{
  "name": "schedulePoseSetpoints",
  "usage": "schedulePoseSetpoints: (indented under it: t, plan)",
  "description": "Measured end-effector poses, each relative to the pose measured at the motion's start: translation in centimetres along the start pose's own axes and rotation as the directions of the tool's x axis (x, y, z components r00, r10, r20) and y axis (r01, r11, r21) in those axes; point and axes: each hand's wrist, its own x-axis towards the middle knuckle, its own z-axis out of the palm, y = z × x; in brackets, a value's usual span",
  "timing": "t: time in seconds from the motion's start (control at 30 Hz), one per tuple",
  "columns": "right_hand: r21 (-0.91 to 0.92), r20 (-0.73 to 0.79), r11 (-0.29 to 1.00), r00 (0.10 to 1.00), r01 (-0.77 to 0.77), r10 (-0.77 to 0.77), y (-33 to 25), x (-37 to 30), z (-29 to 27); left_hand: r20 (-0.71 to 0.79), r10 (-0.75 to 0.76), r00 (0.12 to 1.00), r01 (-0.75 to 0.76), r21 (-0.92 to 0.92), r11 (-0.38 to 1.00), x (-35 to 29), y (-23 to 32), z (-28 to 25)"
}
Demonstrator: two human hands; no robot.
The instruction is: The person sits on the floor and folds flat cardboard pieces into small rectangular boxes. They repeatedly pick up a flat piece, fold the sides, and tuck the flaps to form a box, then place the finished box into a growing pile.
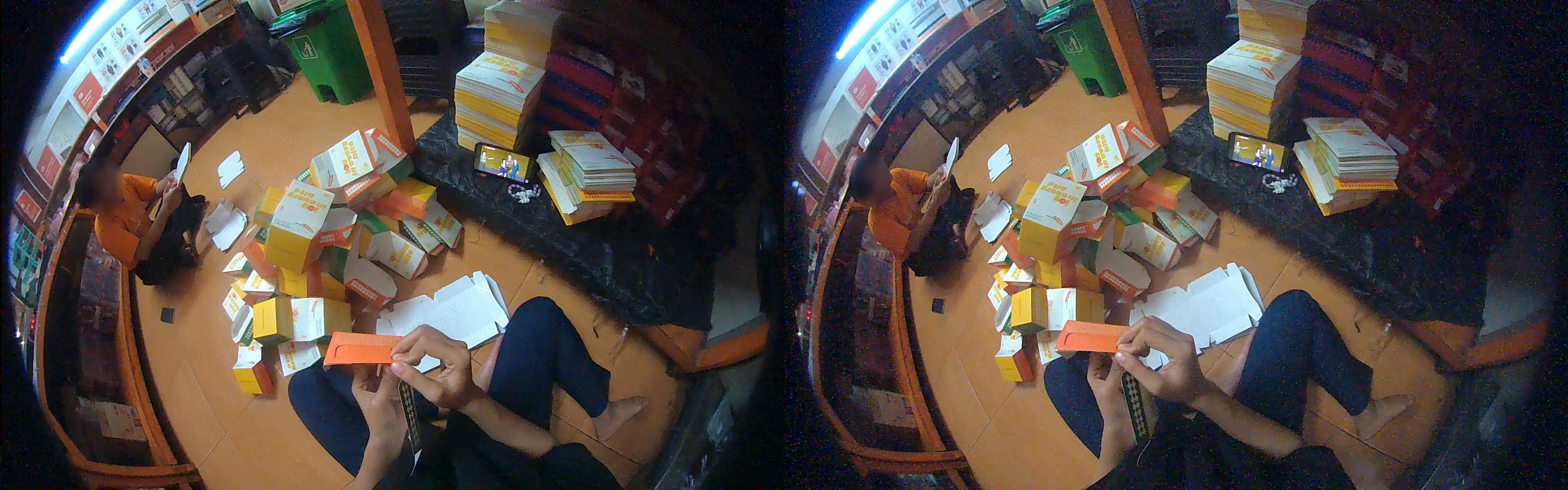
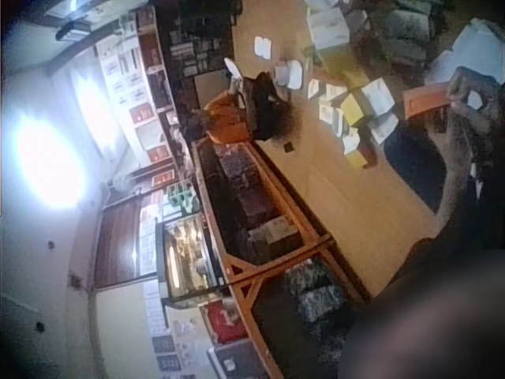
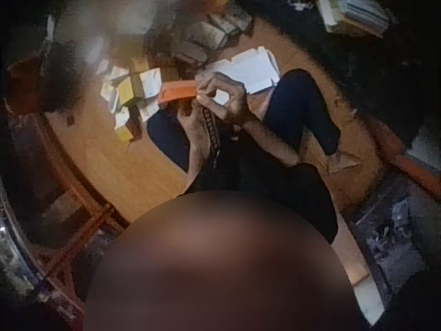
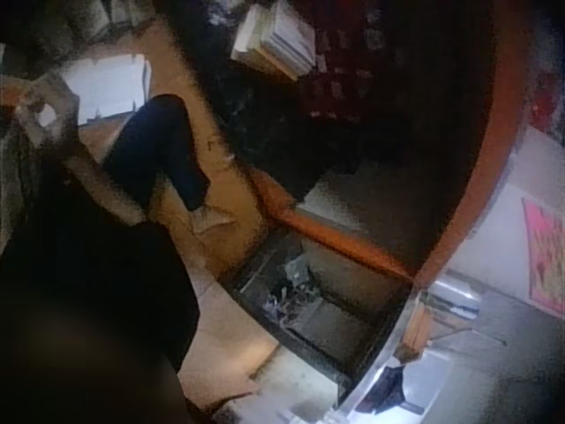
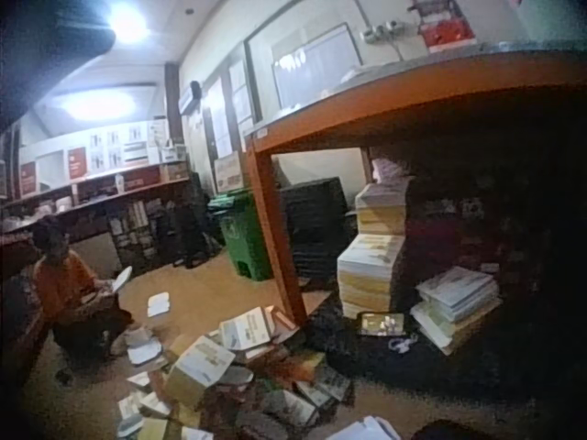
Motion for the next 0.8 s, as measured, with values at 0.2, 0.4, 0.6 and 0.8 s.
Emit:
schedulePoseSetpoints:
  t: [0.2,0.4,0.6,0.8]
  plan:
    - [-0.239,0.108,0.952,0.979,0.192,-0.17,0.0,0.3,-0.3,-0.054,0.012,0.998,-0.01,0.026,1.0,0.3,-0.3,0.0]
    - [-0.334,0.11,0.911,0.97,0.242,-0.217,0.7,0.2,-0.1,-0.048,-0.056,0.997,0.061,0.121,0.991,0.1,-0.2,-0.6]
    - [-0.445,0.243,0.829,0.937,0.339,-0.252,1.1,-0.5,-0.1,-0.086,0.008,0.996,0.0,0.092,0.996,0.4,0.1,-0.2]
    - [-0.443,0.321,0.812,0.913,0.381,-0.253,1.8,-1.2,-0.6,-0.027,0.046,0.999,-0.046,0.013,0.999,1.0,1.3,0.1]
